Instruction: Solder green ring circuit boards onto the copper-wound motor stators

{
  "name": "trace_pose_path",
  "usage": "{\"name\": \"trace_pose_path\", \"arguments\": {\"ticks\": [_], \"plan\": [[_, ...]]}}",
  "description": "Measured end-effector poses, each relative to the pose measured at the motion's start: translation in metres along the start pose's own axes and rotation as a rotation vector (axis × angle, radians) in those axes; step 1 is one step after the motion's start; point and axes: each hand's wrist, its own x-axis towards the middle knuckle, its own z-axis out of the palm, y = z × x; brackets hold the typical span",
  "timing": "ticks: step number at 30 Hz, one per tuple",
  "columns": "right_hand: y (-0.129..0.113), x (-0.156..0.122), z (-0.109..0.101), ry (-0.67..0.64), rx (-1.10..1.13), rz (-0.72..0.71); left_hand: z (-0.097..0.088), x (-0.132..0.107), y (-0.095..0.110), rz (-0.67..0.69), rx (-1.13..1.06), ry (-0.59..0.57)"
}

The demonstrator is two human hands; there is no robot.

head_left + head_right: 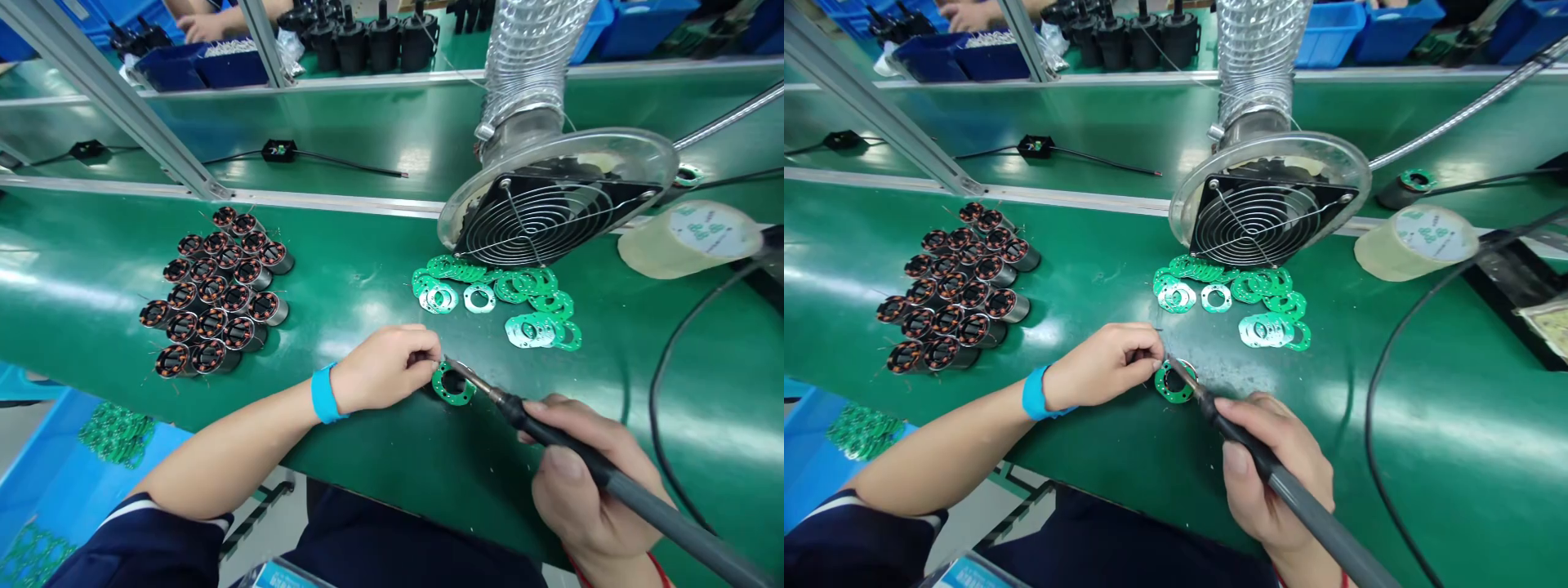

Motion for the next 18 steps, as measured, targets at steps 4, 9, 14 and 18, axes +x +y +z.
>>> {"name": "trace_pose_path", "arguments": {"ticks": [4, 9, 14, 18], "plan": [[-0.001, 0.002, 0.0, -0.032, 0.047, -0.057, -0.003, 0.001, 0.001, -0.025, -0.09, -0.048], [-0.003, 0.004, 0.0, -0.054, 0.052, -0.06, -0.003, 0.001, 0.0, -0.048, -0.103, -0.071], [-0.004, 0.009, 0.0, -0.082, 0.033, -0.107, 0.0, 0.001, 0.0, -0.054, -0.057, -0.024], [-0.003, 0.01, -0.001, -0.079, 0.046, -0.157, 0.002, 0.0, 0.001, -0.043, -0.026, 0.011]]}}
